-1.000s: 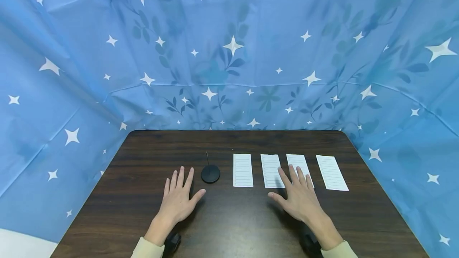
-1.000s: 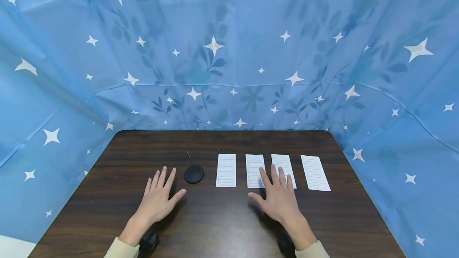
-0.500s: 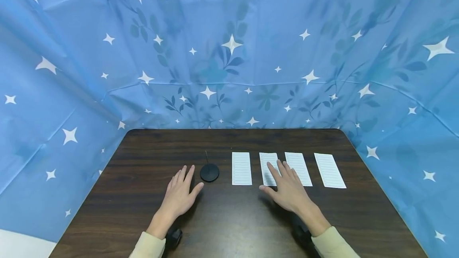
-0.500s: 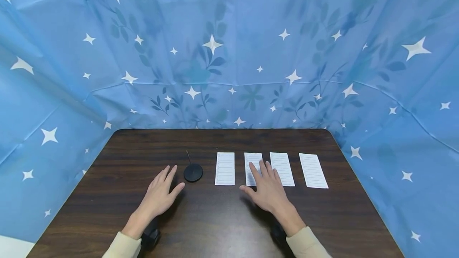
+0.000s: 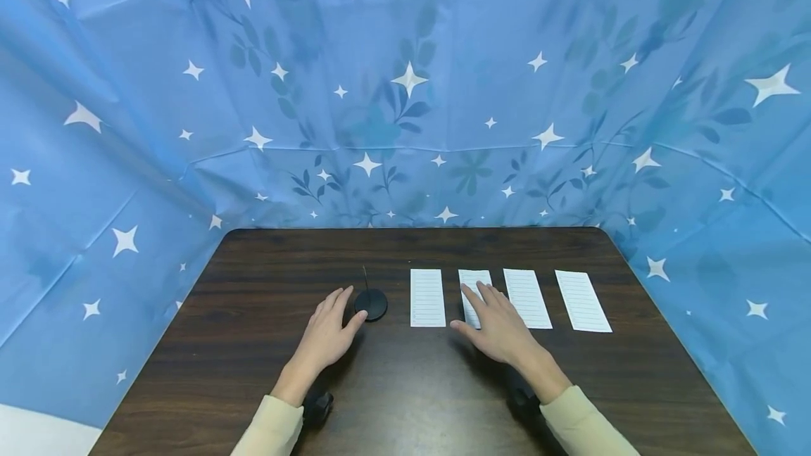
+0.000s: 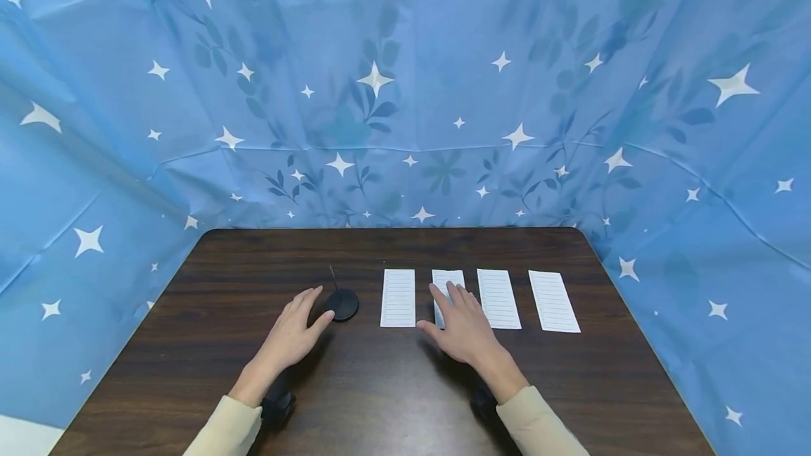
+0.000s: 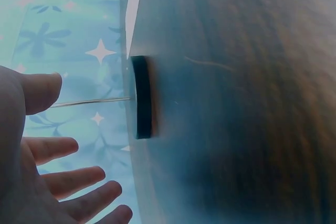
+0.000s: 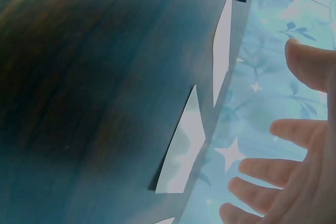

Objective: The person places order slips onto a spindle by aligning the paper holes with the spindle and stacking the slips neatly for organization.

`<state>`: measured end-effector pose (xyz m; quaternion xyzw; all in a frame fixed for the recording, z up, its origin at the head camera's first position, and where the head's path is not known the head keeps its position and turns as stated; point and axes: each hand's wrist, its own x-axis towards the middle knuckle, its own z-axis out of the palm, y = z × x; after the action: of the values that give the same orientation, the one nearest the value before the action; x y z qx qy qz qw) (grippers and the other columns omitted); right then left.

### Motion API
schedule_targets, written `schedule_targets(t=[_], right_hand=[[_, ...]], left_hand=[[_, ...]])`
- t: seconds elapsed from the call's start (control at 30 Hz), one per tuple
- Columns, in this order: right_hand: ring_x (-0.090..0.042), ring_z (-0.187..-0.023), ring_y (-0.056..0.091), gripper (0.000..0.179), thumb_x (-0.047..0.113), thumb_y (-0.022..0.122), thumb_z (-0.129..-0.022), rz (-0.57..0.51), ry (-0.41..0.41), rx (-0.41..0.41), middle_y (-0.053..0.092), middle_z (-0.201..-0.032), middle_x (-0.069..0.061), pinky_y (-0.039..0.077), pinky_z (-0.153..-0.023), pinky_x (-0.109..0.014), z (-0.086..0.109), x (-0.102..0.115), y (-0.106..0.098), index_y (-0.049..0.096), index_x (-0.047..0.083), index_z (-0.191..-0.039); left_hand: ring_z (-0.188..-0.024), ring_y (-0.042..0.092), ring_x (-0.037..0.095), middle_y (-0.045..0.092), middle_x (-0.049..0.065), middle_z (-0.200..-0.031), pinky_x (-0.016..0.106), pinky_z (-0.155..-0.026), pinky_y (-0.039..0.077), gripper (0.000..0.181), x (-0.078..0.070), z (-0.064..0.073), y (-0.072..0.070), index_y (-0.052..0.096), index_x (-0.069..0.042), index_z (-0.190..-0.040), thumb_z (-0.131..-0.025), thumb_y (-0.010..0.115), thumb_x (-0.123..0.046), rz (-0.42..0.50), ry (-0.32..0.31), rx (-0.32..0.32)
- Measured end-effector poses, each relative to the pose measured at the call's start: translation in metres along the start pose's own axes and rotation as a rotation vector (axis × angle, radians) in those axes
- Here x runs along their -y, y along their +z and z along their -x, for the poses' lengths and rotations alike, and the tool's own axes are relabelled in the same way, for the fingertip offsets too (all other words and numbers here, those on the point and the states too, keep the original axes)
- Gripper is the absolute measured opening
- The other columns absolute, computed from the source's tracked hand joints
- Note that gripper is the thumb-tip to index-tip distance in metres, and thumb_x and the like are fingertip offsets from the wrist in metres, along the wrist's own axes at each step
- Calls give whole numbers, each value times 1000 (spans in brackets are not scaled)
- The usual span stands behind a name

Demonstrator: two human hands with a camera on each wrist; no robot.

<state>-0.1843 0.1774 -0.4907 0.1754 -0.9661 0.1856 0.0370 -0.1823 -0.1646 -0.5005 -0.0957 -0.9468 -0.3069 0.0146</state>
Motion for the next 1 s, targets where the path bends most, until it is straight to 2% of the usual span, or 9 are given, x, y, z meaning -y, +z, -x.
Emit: schedule_targets(t=[0.17, 0.53, 0.8, 1.0], right_hand=[[-48, -142, 35, 74, 51, 62, -97, -20, 1, -1, 40, -153, -28, 29, -112, -63, -5, 3, 3, 43, 7, -154], [-46, -141, 38, 71, 50, 62, -97, -44, 4, 21, 42, -153, -26, 33, -110, -62, -20, 10, 1, 45, 9, -153], [-44, -141, 39, 71, 49, 64, -96, -47, 10, 51, 42, -153, -25, 34, -110, -61, -29, 11, 2, 46, 9, -152], [-43, -141, 40, 72, 50, 64, -96, -56, 22, 73, 44, -152, -24, 35, -109, -62, -37, 10, 7, 46, 9, -152]], left_hand=[[-143, 34, 46, 37, 22, -157, 65, -111, 29, 67, -3, -8, 4, 38, -7, -156, -103, 56, -45, 50, -6, 11], [-139, 40, 44, 44, 20, -152, 63, -107, 35, 65, -2, -21, 10, 44, -9, -153, -100, 65, -39, 93, -49, -4], [-137, 43, 43, 46, 20, -150, 63, -105, 38, 64, 4, -27, 14, 47, -8, -150, -98, 68, -37, 194, -61, -2], [-128, 49, 39, 51, 18, -144, 59, -100, 43, 62, 5, -31, 16, 51, -8, -148, -96, 71, -36, 192, -77, 10]])
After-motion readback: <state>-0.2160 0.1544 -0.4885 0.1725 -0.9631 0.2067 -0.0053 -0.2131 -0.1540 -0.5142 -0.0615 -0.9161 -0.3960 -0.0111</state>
